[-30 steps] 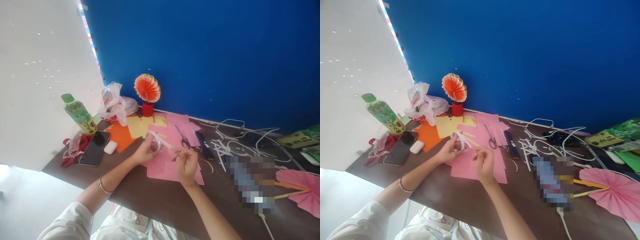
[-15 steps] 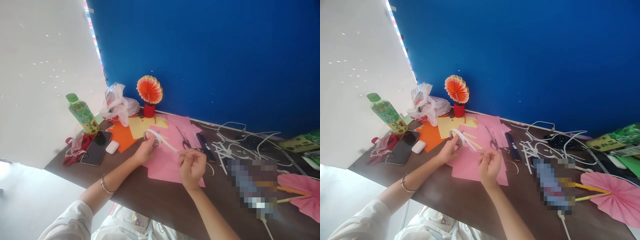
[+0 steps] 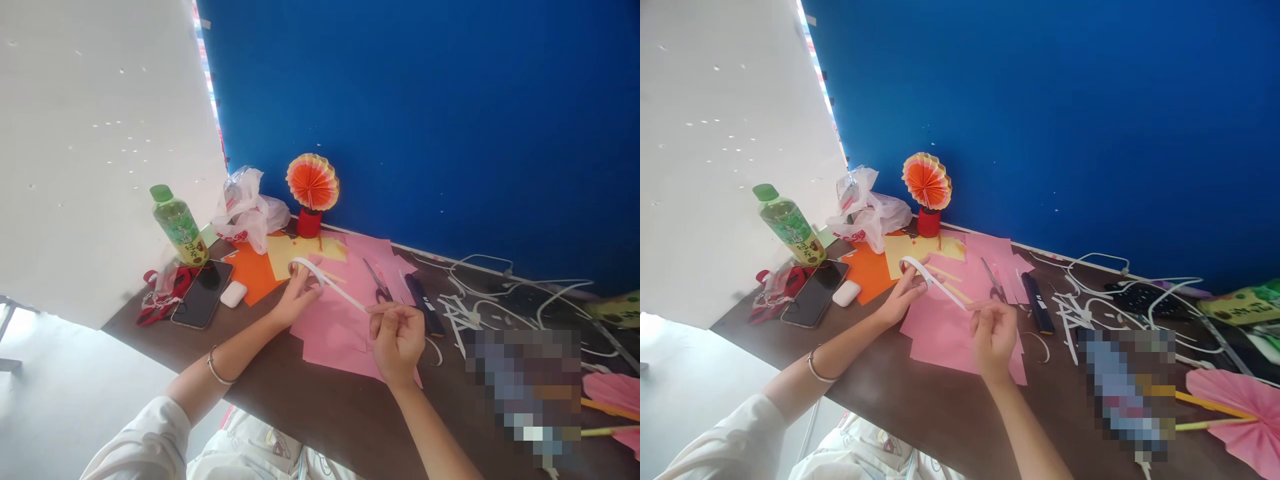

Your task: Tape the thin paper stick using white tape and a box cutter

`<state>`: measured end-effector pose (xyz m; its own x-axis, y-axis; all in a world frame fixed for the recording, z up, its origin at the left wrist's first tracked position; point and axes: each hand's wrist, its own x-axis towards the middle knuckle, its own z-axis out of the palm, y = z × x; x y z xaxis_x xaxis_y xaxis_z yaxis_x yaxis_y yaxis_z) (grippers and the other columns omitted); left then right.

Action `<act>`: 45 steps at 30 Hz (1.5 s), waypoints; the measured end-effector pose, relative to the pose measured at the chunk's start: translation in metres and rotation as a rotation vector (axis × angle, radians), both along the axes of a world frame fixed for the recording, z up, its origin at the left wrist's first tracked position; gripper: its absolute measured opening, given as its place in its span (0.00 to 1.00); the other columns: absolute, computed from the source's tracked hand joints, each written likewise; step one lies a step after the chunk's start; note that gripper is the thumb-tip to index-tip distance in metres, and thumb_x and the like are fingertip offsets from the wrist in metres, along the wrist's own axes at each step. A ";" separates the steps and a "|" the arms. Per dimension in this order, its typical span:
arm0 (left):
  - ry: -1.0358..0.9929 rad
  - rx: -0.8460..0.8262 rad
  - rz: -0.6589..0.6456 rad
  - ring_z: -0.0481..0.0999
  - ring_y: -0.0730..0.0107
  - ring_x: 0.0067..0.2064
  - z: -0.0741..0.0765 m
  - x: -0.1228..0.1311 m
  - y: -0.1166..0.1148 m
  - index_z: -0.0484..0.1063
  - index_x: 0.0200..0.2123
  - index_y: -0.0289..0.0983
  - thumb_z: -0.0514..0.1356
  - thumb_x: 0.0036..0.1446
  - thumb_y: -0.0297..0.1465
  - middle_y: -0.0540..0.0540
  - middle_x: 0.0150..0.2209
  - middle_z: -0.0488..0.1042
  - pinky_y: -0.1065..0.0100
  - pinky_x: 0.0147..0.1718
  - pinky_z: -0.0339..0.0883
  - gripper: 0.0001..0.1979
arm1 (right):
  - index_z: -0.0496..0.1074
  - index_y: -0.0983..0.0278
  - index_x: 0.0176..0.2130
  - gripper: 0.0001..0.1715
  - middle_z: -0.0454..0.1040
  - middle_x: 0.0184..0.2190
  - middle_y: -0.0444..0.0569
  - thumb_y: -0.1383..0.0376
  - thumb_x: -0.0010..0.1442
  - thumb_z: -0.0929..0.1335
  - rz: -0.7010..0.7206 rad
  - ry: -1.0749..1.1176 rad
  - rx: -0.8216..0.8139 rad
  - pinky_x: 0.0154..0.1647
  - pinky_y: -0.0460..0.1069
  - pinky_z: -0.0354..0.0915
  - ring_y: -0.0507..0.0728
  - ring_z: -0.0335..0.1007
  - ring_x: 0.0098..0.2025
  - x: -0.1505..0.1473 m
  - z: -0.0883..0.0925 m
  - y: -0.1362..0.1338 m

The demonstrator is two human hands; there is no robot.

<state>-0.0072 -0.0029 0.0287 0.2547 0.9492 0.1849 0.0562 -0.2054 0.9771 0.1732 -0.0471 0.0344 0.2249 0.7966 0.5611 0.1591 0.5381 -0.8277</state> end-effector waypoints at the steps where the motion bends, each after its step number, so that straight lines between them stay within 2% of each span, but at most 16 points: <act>1: -0.087 -0.048 -0.002 0.66 0.60 0.52 0.002 0.002 -0.001 0.55 0.58 0.37 0.50 0.58 0.36 0.42 0.40 0.74 0.58 0.51 0.56 0.25 | 0.58 0.61 0.35 0.03 0.69 0.28 0.41 0.64 0.63 0.60 0.004 -0.002 -0.007 0.13 0.41 0.53 0.44 0.54 0.14 -0.001 0.000 0.000; 3: -0.200 -0.110 0.024 0.69 0.61 0.50 0.004 0.005 0.000 0.61 0.53 0.35 0.48 0.60 0.40 0.40 0.39 0.75 0.61 0.46 0.61 0.22 | 0.59 0.61 0.35 0.03 0.69 0.28 0.42 0.65 0.62 0.60 0.021 -0.024 -0.007 0.13 0.41 0.53 0.44 0.55 0.14 -0.003 -0.001 -0.002; 6: -0.271 -0.199 0.122 0.72 0.60 0.45 0.002 0.008 0.004 0.68 0.43 0.34 0.52 0.57 0.42 0.41 0.32 0.76 0.67 0.35 0.64 0.19 | 0.59 0.61 0.34 0.03 0.70 0.29 0.43 0.66 0.62 0.59 0.062 -0.108 0.031 0.14 0.42 0.55 0.45 0.56 0.15 -0.006 -0.005 -0.005; 9: -0.304 -0.238 0.171 0.74 0.59 0.43 -0.002 0.011 0.008 0.68 0.36 0.34 0.54 0.55 0.42 0.45 0.24 0.73 0.71 0.27 0.60 0.16 | 0.60 0.60 0.35 0.04 0.72 0.31 0.46 0.69 0.61 0.59 0.100 -0.207 0.118 0.15 0.43 0.57 0.46 0.57 0.16 -0.005 -0.009 -0.010; 15: -0.341 -0.236 0.159 0.75 0.67 0.34 -0.006 0.015 0.009 0.66 0.29 0.35 0.56 0.53 0.42 0.50 0.19 0.67 0.75 0.20 0.51 0.15 | 0.63 0.60 0.34 0.07 0.74 0.29 0.50 0.71 0.60 0.60 0.108 -0.427 0.233 0.17 0.46 0.64 0.51 0.66 0.21 -0.004 -0.005 -0.018; 18: -0.326 -0.229 0.186 0.71 0.73 0.27 -0.008 0.015 0.010 0.66 0.28 0.35 0.56 0.53 0.42 0.50 0.19 0.69 0.74 0.20 0.52 0.15 | 0.64 0.59 0.35 0.08 0.75 0.29 0.50 0.72 0.59 0.60 0.117 -0.491 0.259 0.19 0.48 0.66 0.53 0.69 0.22 -0.005 -0.003 -0.020; 21: -0.314 -0.229 0.194 0.59 0.81 0.19 -0.008 0.015 0.010 0.66 0.28 0.35 0.56 0.53 0.42 0.45 0.28 0.76 0.73 0.19 0.53 0.15 | 0.64 0.59 0.36 0.10 0.75 0.30 0.50 0.73 0.58 0.60 0.127 -0.534 0.282 0.22 0.49 0.69 0.55 0.72 0.26 -0.007 -0.006 -0.021; 24: -0.290 -0.210 0.206 0.53 0.82 0.18 -0.009 0.015 0.010 0.66 0.28 0.34 0.55 0.53 0.43 0.42 0.34 0.78 0.71 0.19 0.54 0.16 | 0.64 0.60 0.37 0.11 0.75 0.30 0.51 0.73 0.57 0.60 0.149 -0.608 0.312 0.25 0.50 0.71 0.56 0.73 0.30 -0.009 -0.013 -0.021; 27: -0.247 -0.179 0.236 0.56 0.80 0.18 -0.011 0.015 0.011 0.68 0.30 0.35 0.55 0.54 0.43 0.42 0.35 0.78 0.70 0.20 0.56 0.15 | 0.65 0.60 0.39 0.12 0.75 0.30 0.50 0.74 0.56 0.61 0.148 -0.650 0.344 0.28 0.51 0.72 0.57 0.74 0.33 -0.011 -0.017 -0.021; 31: -0.226 -0.154 0.274 0.65 0.76 0.21 -0.014 0.016 0.012 0.68 0.30 0.36 0.55 0.54 0.42 0.43 0.33 0.78 0.70 0.22 0.58 0.14 | 0.64 0.60 0.40 0.13 0.74 0.30 0.50 0.75 0.56 0.60 0.143 -0.630 0.334 0.28 0.51 0.71 0.57 0.73 0.34 -0.014 -0.018 -0.020; 36: -0.261 -0.189 0.281 0.75 0.68 0.31 -0.015 0.015 0.018 0.67 0.29 0.35 0.55 0.53 0.41 0.41 0.34 0.78 0.71 0.24 0.61 0.13 | 0.63 0.60 0.39 0.12 0.72 0.30 0.49 0.75 0.56 0.61 0.153 -0.585 0.299 0.27 0.49 0.69 0.55 0.72 0.32 -0.017 -0.012 -0.022; 38: -0.283 -0.189 0.330 0.76 0.65 0.35 -0.016 0.009 0.022 0.66 0.30 0.35 0.55 0.53 0.41 0.39 0.36 0.77 0.71 0.26 0.63 0.14 | 0.64 0.60 0.35 0.11 0.71 0.26 0.47 0.75 0.56 0.60 0.197 -0.573 0.263 0.25 0.49 0.67 0.54 0.70 0.28 -0.018 -0.009 -0.026; 40: -0.331 -0.157 0.452 0.77 0.64 0.38 -0.016 0.001 0.027 0.65 0.32 0.34 0.54 0.54 0.41 0.39 0.39 0.76 0.69 0.31 0.66 0.14 | 0.63 0.59 0.31 0.11 0.68 0.23 0.44 0.75 0.56 0.59 0.278 -0.578 0.236 0.24 0.48 0.66 0.53 0.67 0.24 -0.019 -0.006 -0.030; 41: -0.322 -0.129 0.469 0.77 0.63 0.39 -0.017 -0.004 0.030 0.65 0.33 0.34 0.53 0.55 0.42 0.38 0.40 0.76 0.68 0.33 0.66 0.15 | 0.63 0.60 0.30 0.11 0.67 0.22 0.44 0.75 0.56 0.59 0.311 -0.579 0.216 0.23 0.47 0.65 0.53 0.65 0.24 -0.020 -0.006 -0.030; 43: -0.207 -0.041 0.415 0.76 0.63 0.40 -0.018 -0.012 0.033 0.67 0.34 0.34 0.53 0.56 0.42 0.39 0.42 0.75 0.65 0.37 0.67 0.15 | 0.63 0.60 0.30 0.09 0.67 0.22 0.43 0.73 0.57 0.59 0.290 -0.527 0.143 0.24 0.47 0.65 0.52 0.64 0.23 -0.020 -0.006 -0.028; 45: -0.022 0.037 0.324 0.76 0.64 0.37 -0.018 -0.019 0.036 0.67 0.38 0.34 0.50 0.58 0.41 0.39 0.39 0.75 0.63 0.38 0.67 0.16 | 0.62 0.61 0.32 0.06 0.66 0.23 0.43 0.70 0.60 0.59 0.168 -0.385 -0.011 0.22 0.46 0.63 0.49 0.61 0.20 -0.020 -0.007 -0.020</act>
